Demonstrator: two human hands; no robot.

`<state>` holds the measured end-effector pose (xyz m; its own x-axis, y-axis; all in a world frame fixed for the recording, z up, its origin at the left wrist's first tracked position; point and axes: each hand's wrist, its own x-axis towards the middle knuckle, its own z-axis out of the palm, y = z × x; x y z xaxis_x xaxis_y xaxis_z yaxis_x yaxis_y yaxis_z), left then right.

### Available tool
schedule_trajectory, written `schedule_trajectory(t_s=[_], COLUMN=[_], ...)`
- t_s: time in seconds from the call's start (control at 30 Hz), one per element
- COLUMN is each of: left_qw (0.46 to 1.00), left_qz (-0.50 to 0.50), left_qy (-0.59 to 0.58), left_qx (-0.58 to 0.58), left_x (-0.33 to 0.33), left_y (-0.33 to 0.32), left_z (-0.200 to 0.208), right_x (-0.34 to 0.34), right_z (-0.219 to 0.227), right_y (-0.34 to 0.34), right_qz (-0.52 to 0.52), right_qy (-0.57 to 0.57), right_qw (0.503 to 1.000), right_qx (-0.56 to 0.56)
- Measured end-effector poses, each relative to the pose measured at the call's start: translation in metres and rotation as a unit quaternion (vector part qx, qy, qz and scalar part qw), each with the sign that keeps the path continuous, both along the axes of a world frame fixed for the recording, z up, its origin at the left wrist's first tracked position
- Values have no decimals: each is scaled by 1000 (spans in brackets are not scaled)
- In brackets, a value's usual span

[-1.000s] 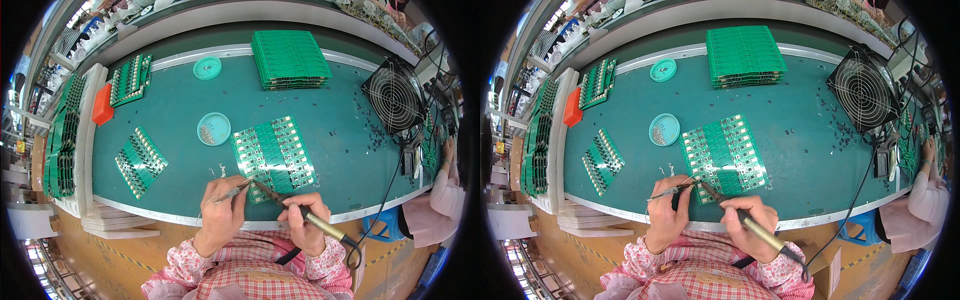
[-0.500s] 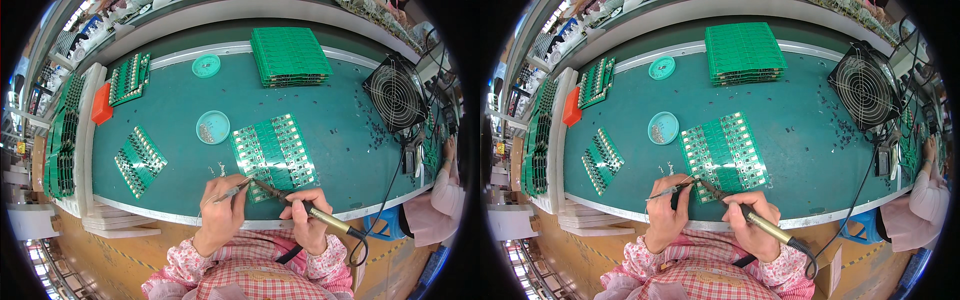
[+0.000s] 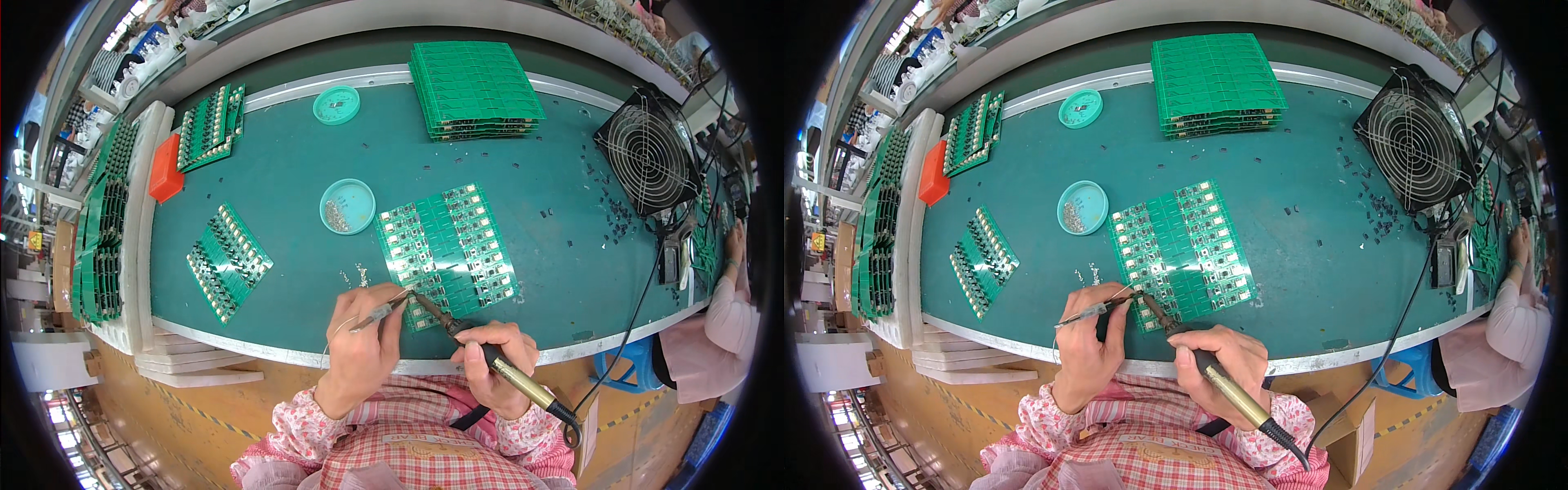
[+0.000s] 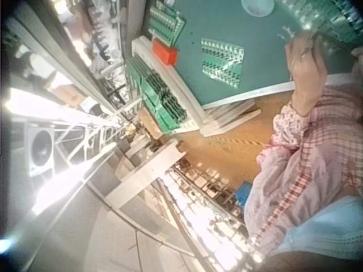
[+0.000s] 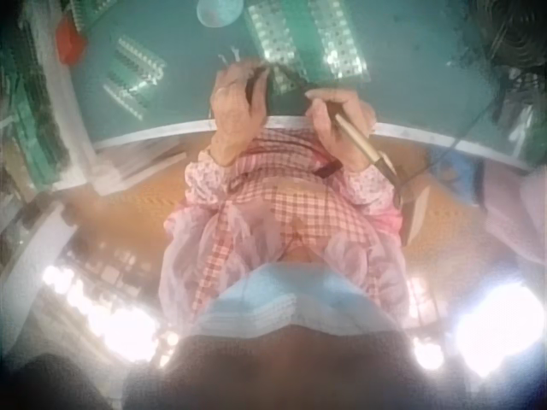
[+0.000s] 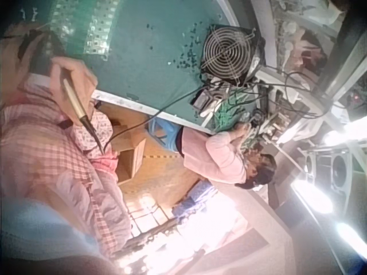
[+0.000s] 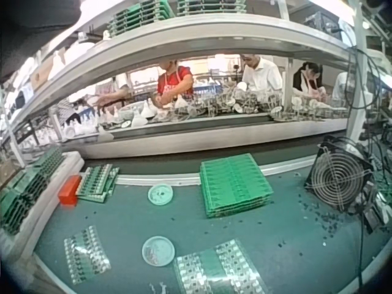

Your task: The person solders electronic components onto circuit boards using a soldering iron and solder wire, occasionally rotating and stacking the boards on the workbench.

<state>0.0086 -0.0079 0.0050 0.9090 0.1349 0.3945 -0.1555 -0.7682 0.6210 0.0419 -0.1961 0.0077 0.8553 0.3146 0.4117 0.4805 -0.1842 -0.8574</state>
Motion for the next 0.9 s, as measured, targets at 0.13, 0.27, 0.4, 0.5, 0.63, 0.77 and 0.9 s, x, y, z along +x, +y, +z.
schedule_trajectory(t_s=[0.13,0.27,0.4,0.5,0.63,0.77,0.9], left_qw=[1000,1000,1000,1000,1000,1000,1000], left_qz=[0,8,13,9,-2,1,-2], left_qy=[-2,-14,-25,-27,-17,-15,-13], left_qx=[-1,-2,-5,-3,2,-1,-1], left_x=[1,2,2,2,1,0,0], left_y=[0,-2,-2,-2,-1,1,0], left_z=[0,-1,-1,-2,-1,-5,-4], right_x=[-4,-8,-10,-4,-1,-1,-2], right_z=[-3,-3,-6,-5,-9,-8,-10], right_y=[-1,-1,0,-1,-1,8,11], right_qz=[-31,-60,-81,-77,-80,-102,-105], right_qy=[5,46,59,-13,-82,-115,-119], right_qw=[999,996,992,996,992,979,969], right_qx=[29,44,73,32,-60,-136,-189])
